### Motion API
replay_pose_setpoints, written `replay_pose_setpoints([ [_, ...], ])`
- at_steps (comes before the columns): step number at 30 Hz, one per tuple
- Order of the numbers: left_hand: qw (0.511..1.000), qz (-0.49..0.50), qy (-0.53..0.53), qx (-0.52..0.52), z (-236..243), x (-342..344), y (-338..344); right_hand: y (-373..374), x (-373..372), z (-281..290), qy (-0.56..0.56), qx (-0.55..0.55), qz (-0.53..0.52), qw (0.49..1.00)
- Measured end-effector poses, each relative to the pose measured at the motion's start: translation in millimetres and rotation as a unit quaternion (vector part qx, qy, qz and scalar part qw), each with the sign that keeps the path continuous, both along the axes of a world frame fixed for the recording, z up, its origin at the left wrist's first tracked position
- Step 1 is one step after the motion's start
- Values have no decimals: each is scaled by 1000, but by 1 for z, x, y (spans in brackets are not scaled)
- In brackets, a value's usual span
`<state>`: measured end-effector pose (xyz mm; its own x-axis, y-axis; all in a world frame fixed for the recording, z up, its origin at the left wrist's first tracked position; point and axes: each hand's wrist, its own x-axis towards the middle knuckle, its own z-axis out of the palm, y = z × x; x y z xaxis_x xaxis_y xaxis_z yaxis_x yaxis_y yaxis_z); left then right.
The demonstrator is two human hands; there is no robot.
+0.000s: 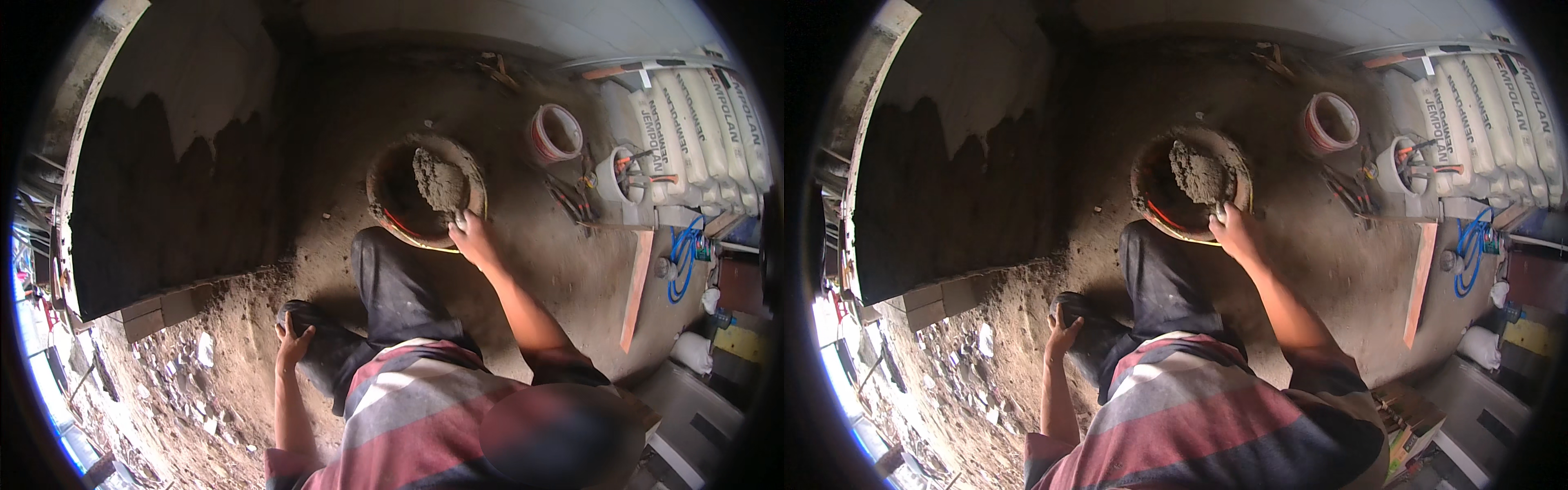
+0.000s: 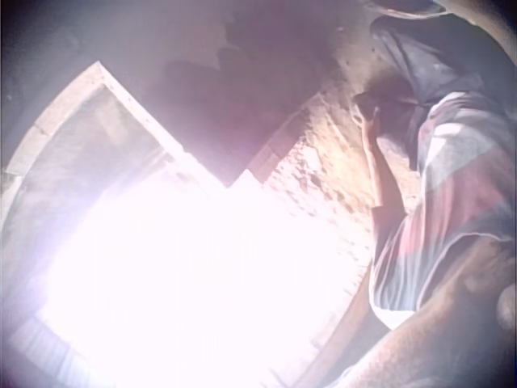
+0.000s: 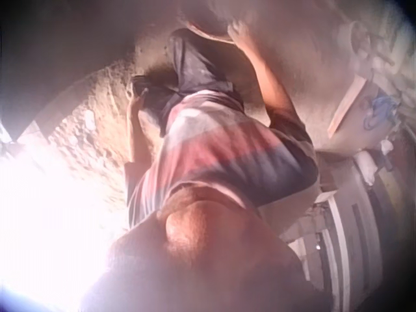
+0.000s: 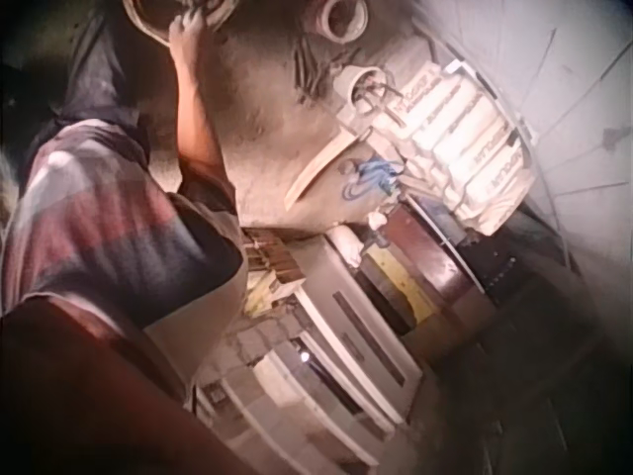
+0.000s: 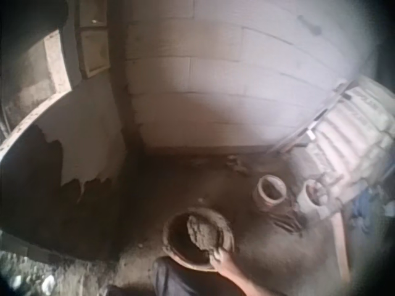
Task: The person pours water into a pile of dry cement mix and uses a hoe to combine the materials. After mixing, the person scoops the wet cement into a bucket, carries it into a room, and uses a trowel to apply the mortar to a wall.
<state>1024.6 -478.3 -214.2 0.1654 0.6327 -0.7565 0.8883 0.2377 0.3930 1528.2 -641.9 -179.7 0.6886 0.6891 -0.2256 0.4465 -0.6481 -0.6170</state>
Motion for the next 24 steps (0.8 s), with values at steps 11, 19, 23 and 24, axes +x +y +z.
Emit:
replay_pose_setpoints([
  [11,999,-29,44,0,10,5,4,34,-11,27,474,55,-217,851],
  [19,1000,1,14,-16,8,-9,-5,126,8,90,447,405,-279,747],
  [23,1000,15,-4,0,3,-20,-17,199,9,96,123,468,-338,807],
  [24,1000,16,-4,8,5,-25,-19,222,-1,90,6,462,-334,821],
])
